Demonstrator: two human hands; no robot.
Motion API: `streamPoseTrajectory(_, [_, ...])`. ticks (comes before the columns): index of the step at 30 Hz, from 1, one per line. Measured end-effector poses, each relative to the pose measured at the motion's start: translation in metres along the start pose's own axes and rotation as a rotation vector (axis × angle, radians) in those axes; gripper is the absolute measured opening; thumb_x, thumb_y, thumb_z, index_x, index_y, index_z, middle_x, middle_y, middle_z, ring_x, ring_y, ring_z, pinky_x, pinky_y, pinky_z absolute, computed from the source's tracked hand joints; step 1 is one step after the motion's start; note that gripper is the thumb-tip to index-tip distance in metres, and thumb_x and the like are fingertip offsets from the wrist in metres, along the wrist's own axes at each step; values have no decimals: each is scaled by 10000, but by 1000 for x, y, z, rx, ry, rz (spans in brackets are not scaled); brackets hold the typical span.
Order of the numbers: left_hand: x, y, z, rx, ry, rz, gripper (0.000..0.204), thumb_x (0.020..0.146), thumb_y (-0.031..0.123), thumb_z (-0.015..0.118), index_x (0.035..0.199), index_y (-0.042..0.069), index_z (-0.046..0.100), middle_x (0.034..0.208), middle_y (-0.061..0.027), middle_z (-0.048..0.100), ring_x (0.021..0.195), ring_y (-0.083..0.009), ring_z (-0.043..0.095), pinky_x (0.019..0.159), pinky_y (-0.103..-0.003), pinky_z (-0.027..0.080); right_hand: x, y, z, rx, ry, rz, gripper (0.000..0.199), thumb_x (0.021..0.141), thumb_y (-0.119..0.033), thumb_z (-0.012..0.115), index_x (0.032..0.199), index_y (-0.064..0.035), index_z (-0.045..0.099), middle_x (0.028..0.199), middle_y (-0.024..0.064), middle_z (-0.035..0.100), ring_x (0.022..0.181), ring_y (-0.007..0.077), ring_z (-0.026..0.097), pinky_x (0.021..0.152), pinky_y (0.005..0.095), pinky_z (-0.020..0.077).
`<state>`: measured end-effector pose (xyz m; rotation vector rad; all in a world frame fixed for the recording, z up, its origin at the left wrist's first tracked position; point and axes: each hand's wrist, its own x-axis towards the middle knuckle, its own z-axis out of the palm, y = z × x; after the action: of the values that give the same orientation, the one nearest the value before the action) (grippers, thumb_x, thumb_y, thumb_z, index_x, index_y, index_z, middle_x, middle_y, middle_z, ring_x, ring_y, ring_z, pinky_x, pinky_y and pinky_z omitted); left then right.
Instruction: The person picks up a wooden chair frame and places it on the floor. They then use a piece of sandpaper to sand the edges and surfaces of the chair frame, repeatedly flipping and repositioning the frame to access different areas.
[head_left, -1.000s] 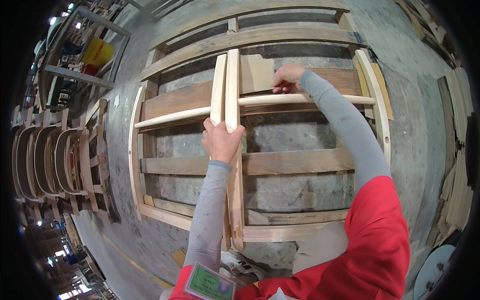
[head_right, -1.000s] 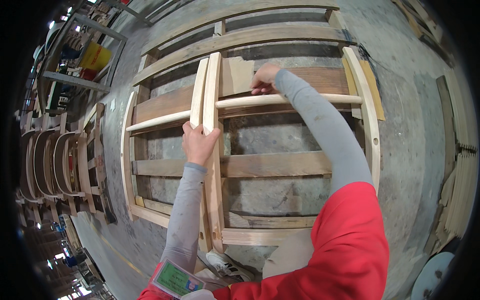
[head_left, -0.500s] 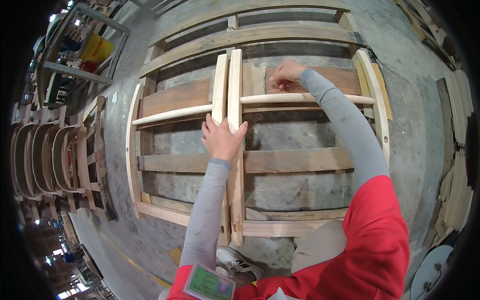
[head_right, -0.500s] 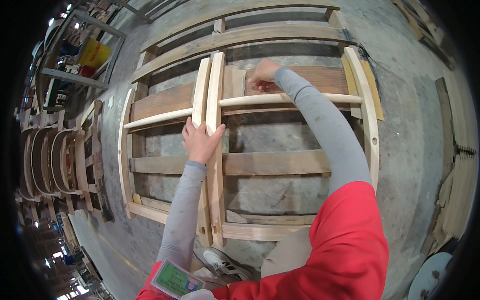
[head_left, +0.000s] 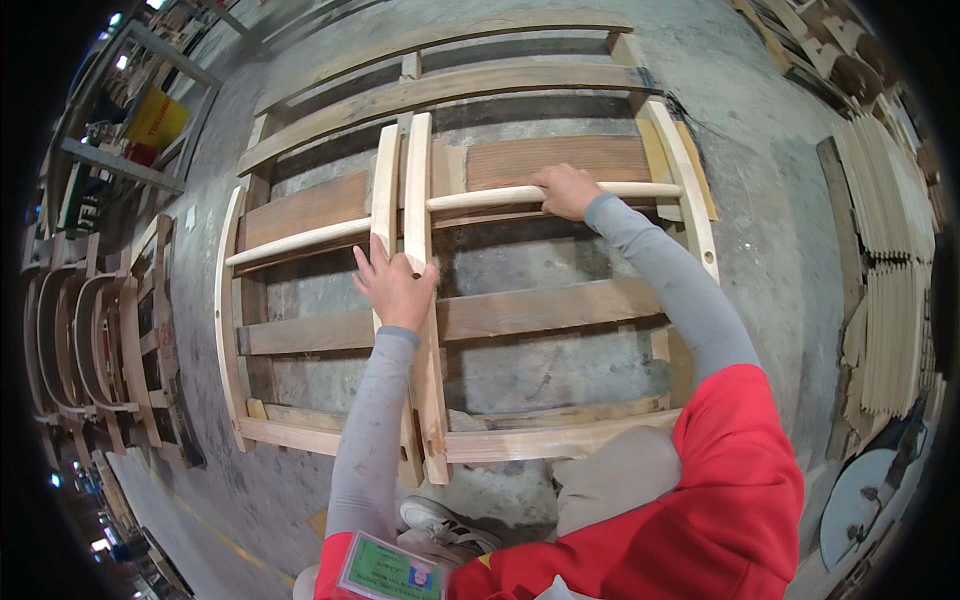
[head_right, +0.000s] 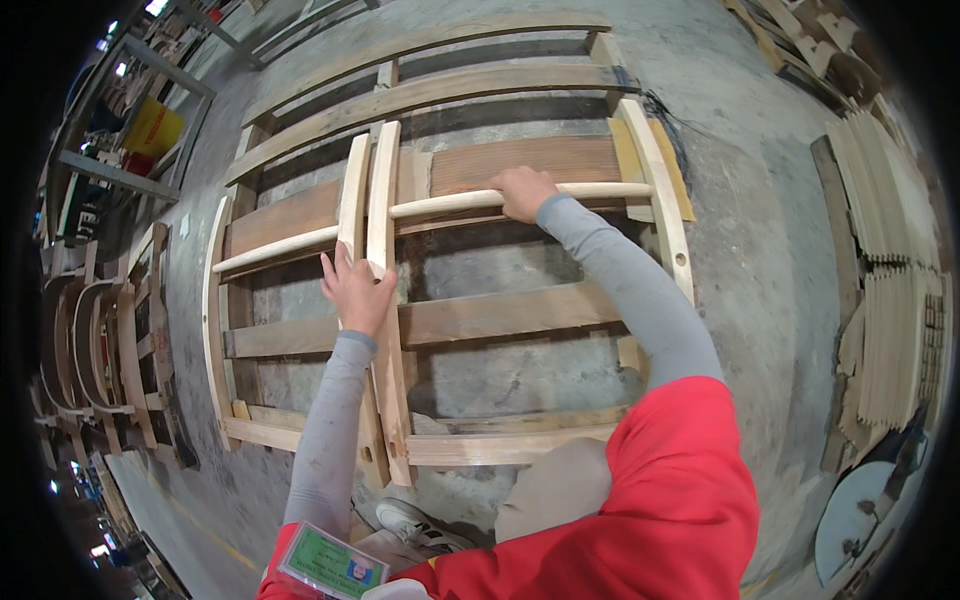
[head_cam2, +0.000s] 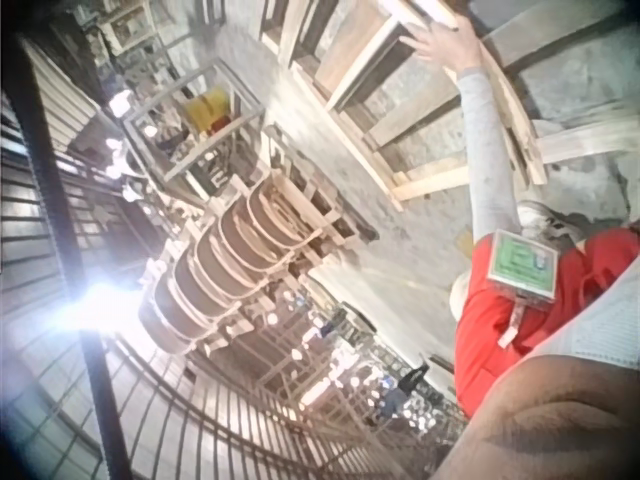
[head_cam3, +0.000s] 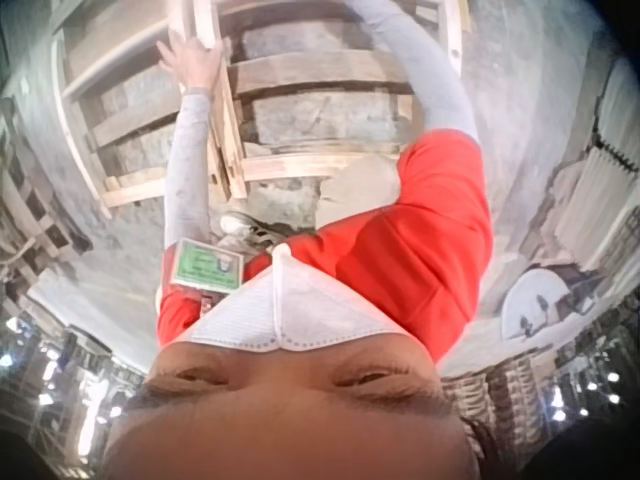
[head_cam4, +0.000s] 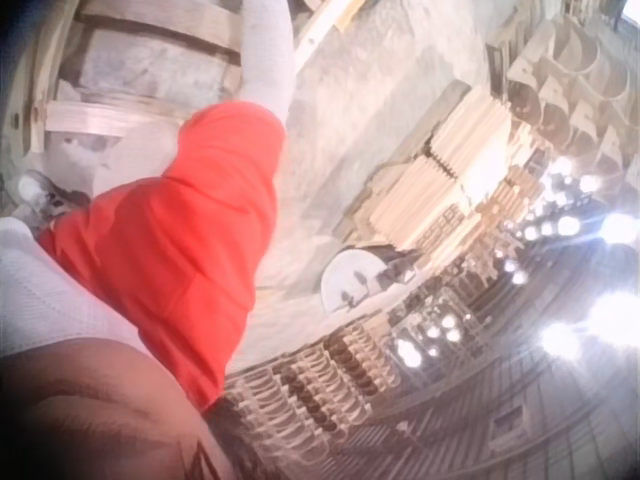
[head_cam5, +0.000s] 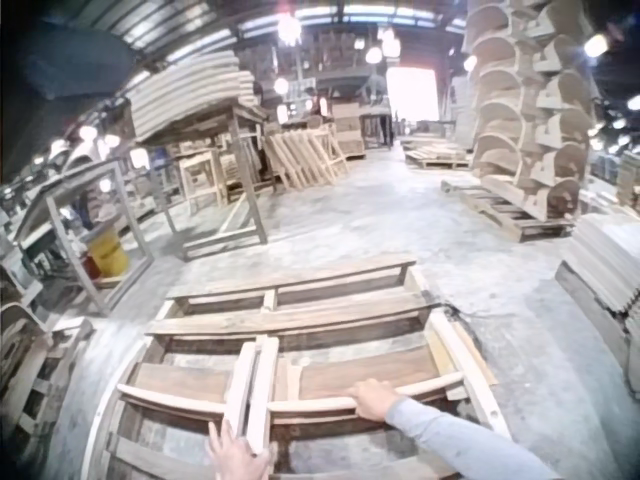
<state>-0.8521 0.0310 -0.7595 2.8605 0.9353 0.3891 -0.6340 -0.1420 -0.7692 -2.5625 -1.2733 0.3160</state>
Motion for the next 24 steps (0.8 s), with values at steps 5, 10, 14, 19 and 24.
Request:
streamPoseTrajectory(5, [0, -17, -6, 160, -150, 101, 417, 687, 456, 594, 810, 58, 606, 1316, -164, 303, 1228, -370, 213, 896, -568, 240, 0, -10, -1, -113, -73, 34, 335, 698, -129, 537, 1031, -153, 567, 1050, 112, 548, 1025, 268, 484, 814, 427, 392])
streamPoseTrajectory(10, [-30, -26, -38, -28, -197, 392, 605, 767, 343, 565, 1182, -63, 395, 1328, -246, 215, 1248, -386, 160, 1003, -463, 171, -47, 16, -1, 13, 462, -111, 386, 668, -233, 638, 1008, -68, 556, 981, 138, 547, 992, 291, 484, 821, 399, 388])
streamPoseTrajectory(14, [-72, -39, -54, -468, -472, 243, 640, 805, 239, 537, 1248, -110, 234, 1317, -274, 210, 1249, -365, 181, 1020, -359, 183, -115, 72, -29, 152, 477, 261, 441, 690, -285, 639, 1015, -5, 533, 1018, 179, 534, 992, 318, 481, 848, 365, 385])
streamPoseTrajectory(19, [-86, -57, -37, -775, -578, 1, 586, 837, 143, 490, 1279, -87, 183, 1327, -238, 239, 1242, -273, 252, 1004, -298, 215, -196, 104, -40, 725, 355, 643, 504, 734, -360, 613, 1062, 9, 513, 978, 142, 569, 929, 233, 529, 817, 321, 399])
streamPoseTrajectory(24, [-87, -57, -18, -1088, -643, -281, 563, 842, 84, 476, 1301, -47, 178, 1323, -147, 295, 1175, -193, 339, 964, -261, 267, -222, 103, -19, 796, 204, 543, 570, 664, -327, 646, 1097, 0, 473, 996, 124, 559, 928, 195, 517, 812, 296, 390])
